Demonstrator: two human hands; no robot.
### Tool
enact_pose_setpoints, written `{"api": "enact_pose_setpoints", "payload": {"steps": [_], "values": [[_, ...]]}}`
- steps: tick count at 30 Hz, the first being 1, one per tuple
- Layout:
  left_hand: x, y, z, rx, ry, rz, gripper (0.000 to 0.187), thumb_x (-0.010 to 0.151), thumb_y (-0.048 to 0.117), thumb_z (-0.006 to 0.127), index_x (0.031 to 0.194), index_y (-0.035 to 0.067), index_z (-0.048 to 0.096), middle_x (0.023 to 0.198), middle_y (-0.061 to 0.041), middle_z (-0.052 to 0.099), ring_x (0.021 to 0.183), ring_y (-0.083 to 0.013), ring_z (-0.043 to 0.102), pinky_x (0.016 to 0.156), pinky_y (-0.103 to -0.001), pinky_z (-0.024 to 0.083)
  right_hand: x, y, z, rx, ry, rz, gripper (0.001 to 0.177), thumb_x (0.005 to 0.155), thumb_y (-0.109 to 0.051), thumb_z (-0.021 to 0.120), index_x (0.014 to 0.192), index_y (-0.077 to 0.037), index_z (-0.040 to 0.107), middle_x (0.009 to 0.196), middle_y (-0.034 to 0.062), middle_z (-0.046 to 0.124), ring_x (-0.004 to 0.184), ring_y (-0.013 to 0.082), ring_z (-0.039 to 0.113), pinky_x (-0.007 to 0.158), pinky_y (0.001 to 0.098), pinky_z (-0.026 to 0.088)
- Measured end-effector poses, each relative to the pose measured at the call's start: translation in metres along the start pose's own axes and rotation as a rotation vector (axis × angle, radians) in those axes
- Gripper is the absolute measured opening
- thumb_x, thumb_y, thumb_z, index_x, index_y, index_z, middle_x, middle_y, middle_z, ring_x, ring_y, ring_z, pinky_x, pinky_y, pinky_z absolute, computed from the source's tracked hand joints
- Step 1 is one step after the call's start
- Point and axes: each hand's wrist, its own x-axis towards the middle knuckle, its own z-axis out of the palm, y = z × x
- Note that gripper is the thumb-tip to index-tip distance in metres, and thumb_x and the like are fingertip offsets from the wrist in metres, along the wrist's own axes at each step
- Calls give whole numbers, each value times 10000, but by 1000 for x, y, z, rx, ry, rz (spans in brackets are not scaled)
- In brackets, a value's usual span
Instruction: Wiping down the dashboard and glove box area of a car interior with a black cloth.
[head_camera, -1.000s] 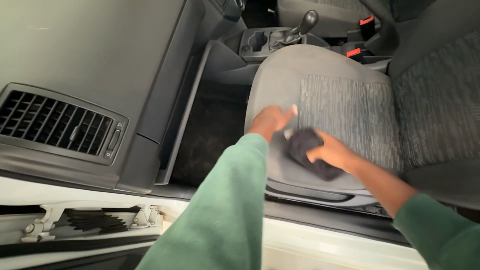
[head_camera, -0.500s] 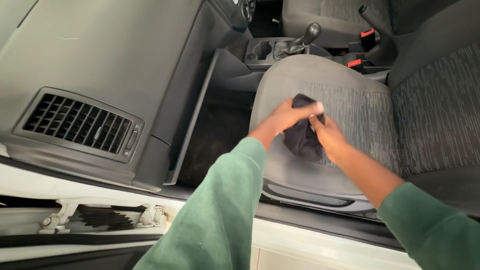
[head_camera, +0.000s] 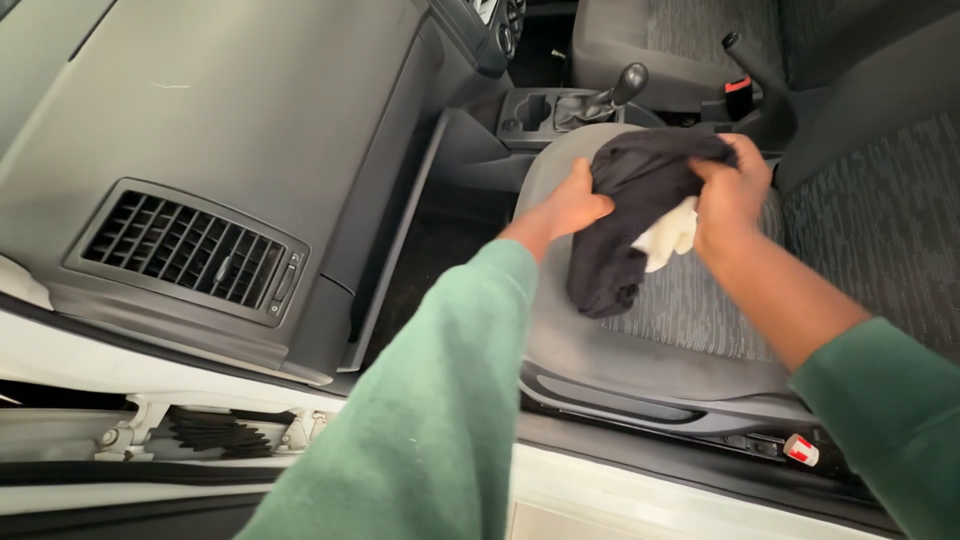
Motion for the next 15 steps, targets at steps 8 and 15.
{"api": "enact_pose_setpoints", "payload": {"steps": [8,15], "values": [[-15,21,-11,-643,11,12,500,775,214,814,1141,13,539,1050,-123,664,960,-215,643,813,-356,524,11,8,-35,8,15,7,79,1016,10,679,1038,-63,703,986,-28,675,901,64,603,834,223,479],[-1,48,-20,-92,589,331,390,809,211,860,888,38,519,776,-139,627,718,-284,631,719,-410,559,38,-1,-41,33,72,-106,271,932,95,545,1066,-72,711,1000,-24,691,884,68,622,779,230,489]]}}
